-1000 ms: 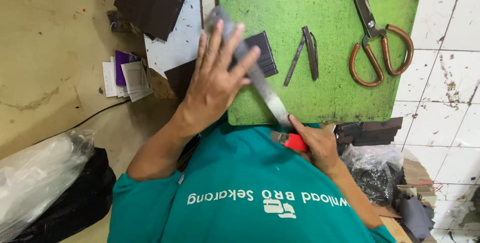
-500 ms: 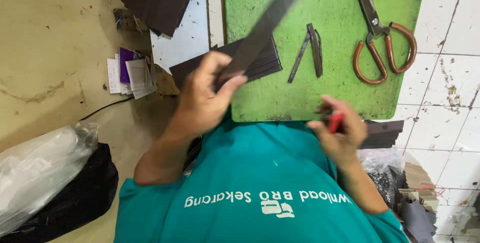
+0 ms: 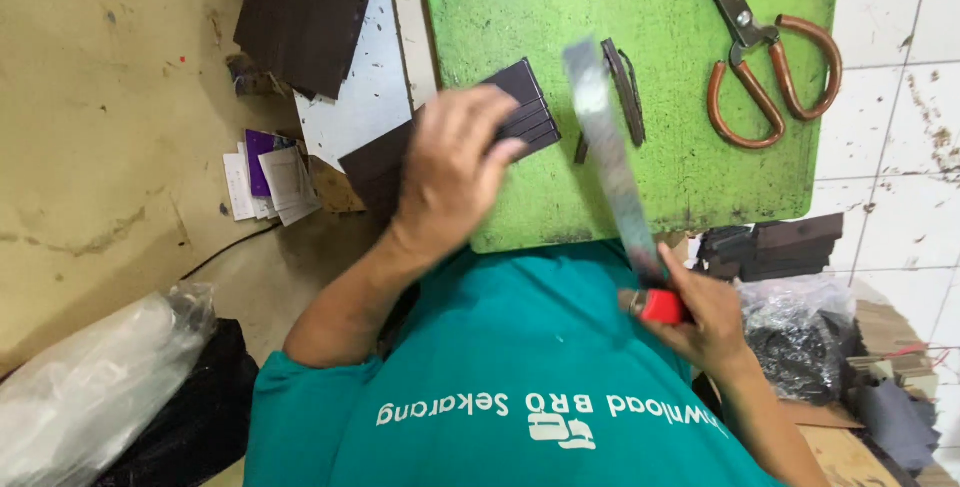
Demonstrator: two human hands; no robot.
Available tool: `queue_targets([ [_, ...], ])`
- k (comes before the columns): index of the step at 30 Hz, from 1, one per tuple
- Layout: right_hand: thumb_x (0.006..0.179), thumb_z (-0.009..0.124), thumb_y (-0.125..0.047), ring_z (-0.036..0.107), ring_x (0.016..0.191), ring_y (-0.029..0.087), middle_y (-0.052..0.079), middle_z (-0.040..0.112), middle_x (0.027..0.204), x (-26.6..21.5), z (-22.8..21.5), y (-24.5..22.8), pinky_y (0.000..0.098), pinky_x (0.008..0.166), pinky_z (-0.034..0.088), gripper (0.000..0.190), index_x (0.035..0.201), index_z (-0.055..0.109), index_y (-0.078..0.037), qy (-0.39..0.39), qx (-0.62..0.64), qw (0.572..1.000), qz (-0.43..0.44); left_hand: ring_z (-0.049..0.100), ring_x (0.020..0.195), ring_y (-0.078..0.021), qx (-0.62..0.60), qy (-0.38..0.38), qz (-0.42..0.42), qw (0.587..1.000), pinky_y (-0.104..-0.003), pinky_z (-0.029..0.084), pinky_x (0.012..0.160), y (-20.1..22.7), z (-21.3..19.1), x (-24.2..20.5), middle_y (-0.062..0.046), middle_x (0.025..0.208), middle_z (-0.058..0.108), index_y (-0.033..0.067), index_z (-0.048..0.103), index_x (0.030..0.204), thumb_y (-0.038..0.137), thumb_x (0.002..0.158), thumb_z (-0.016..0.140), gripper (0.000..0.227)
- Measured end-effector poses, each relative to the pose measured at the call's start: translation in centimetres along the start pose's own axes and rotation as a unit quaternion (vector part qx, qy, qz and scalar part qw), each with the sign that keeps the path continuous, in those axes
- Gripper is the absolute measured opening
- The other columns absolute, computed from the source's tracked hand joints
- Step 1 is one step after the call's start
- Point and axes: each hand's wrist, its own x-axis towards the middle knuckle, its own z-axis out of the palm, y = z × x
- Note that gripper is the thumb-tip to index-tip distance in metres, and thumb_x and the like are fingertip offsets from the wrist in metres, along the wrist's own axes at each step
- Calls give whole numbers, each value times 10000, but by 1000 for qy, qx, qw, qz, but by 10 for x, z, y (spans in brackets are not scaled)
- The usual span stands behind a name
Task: Measuring, cutting, trimming, and singeing leather pieces to construct a wallet
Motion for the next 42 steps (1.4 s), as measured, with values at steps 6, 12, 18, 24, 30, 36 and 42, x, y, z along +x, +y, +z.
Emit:
queue_targets([
  [6, 822, 755, -193, 741, 751, 391, 175, 759, 933, 16, 11, -37, 468, 584, 584, 593, 1334, 652, 88, -3, 56, 998, -36, 515, 1209, -285, 79, -31, -1, 996, -432, 440, 985, -21, 12, -2, -98, 1318, 594, 116, 650, 1388, 269, 1061, 657, 361],
  [12, 801, 768, -177, 740, 730, 409, 180, 741, 840, 12, 12, -45, 489, 537, 570, 584, 1322, 662, 65, -10, 57, 998, -25, 570, 1126, -321, 100, -32, 37, 994, -454, 496, 895, -19, 16, 5, -100, 1243, 590, 107, 718, 1265, 287, 1011, 713, 312],
  [18, 859, 717, -228, 733, 688, 357, 138, 732, 813, 22, 13, -53, 462, 549, 589, 539, 1314, 675, 58, -4, 36, 998, -47, 566, 1112, -316, 114, -23, 63, 991, -434, 489, 914, -18, 12, 6, -87, 1244, 586, 142, 756, 1212, 285, 1034, 703, 235],
  [24, 873, 694, -208, 702, 649, 411, 194, 679, 735, 30, 13, -62, 510, 526, 574, 533, 1327, 655, 68, -22, 43, 998, -39, 582, 1081, -371, 90, -27, 75, 993, -474, 496, 936, -17, 6, 11, -123, 1216, 611, 119, 770, 1179, 220, 1013, 740, 197],
  [30, 897, 676, -261, 714, 687, 375, 164, 698, 771, 30, 15, -63, 469, 569, 584, 531, 1332, 673, 44, -4, 12, 999, -43, 587, 1090, -353, 89, -19, 65, 994, -465, 509, 946, -18, 9, 9, -116, 1227, 614, 124, 776, 1186, 231, 1014, 743, 205],
  [36, 873, 706, -248, 718, 686, 376, 152, 692, 742, 28, 16, -61, 465, 572, 588, 552, 1337, 671, 48, -3, 20, 999, -35, 580, 1081, -348, 81, -15, 58, 995, -464, 515, 932, -16, 10, 10, -117, 1211, 613, 109, 776, 1162, 210, 1008, 745, 187],
  [42, 862, 717, -269, 725, 699, 364, 138, 701, 752, 33, 13, -68, 460, 581, 591, 556, 1326, 683, 35, 2, 11, 999, -31, 582, 1086, -347, 89, -14, 63, 994, -459, 519, 930, -16, 9, 10, -117, 1217, 614, 116, 784, 1153, 216, 1012, 744, 178],
])
